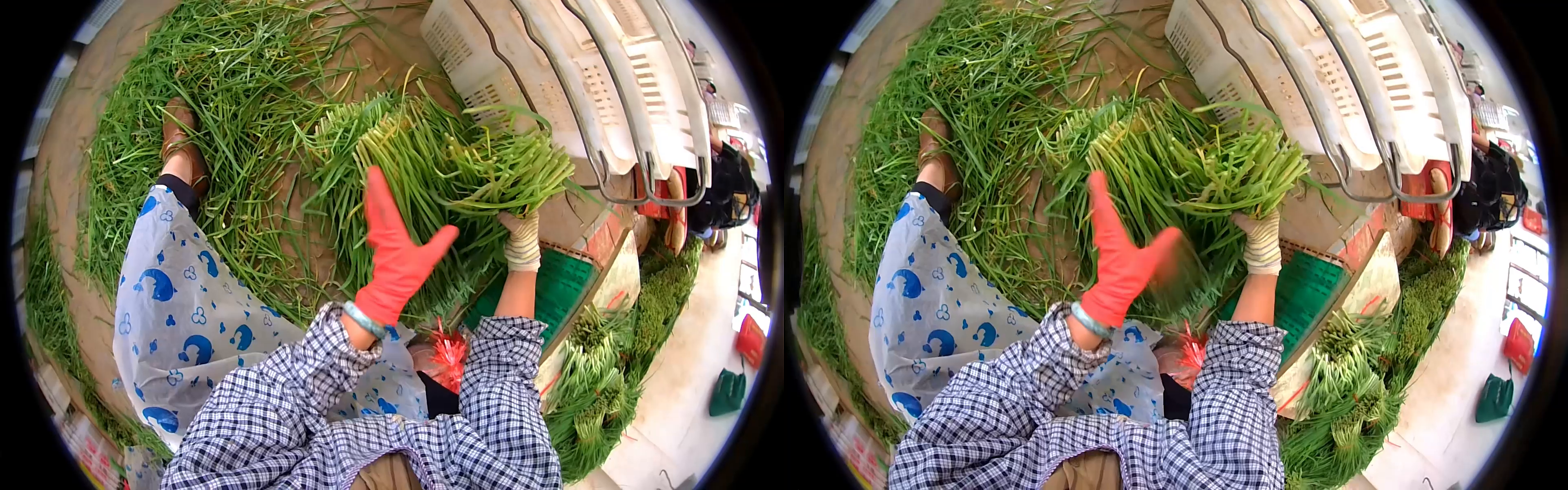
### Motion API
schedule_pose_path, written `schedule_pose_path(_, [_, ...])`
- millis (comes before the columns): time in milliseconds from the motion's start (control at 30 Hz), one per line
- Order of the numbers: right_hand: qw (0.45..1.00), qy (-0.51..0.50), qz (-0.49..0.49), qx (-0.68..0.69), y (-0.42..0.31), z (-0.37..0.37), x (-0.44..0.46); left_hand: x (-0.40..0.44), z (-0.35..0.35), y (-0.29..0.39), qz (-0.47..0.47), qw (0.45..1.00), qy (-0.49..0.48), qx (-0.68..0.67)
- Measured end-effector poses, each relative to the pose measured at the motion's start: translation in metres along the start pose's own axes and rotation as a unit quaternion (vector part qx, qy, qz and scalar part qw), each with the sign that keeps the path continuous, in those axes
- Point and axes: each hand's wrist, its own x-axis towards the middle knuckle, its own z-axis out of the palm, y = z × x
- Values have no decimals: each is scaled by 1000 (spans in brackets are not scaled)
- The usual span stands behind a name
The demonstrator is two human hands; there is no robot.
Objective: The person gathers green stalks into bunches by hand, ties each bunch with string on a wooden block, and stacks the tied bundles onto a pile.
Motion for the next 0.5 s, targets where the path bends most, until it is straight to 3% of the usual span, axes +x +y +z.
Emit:
schedule_pose_path(33, [999,-48,6,-4,8,-7,-2,1,8,0,-1,1000,1,-2])
schedule_pose_path(67, [995,-98,11,-8,13,-14,-1,9,20,-6,7,996,-91,-4])
schedule_pose_path(100, [987,-111,-18,116,-6,-4,-19,19,31,-13,18,983,-180,-6])
schedule_pose_path(133, [987,-113,-22,114,-13,1,-26,32,39,-22,15,968,-250,2])
schedule_pose_path(200, [982,-158,-86,-52,-18,-2,-39,39,62,-27,160,945,-270,94])
schedule_pose_path(267, [955,-194,-124,-188,-19,-15,-55,26,71,-25,200,939,-271,65])
schedule_pose_path(333, [978,-200,-59,9,-16,-42,-65,14,76,-12,237,934,-265,33])
schedule_pose_path(400, [984,-157,-14,88,-29,-92,-80,5,83,8,287,933,-194,-98])
schedule_pose_path(467, [990,-66,36,118,-55,-130,-101,8,59,55,314,855,-217,-352])
schedule_pose_path(500, [979,-139,-51,-138,-134,-85,-114,0,47,79,183,786,-284,-517])
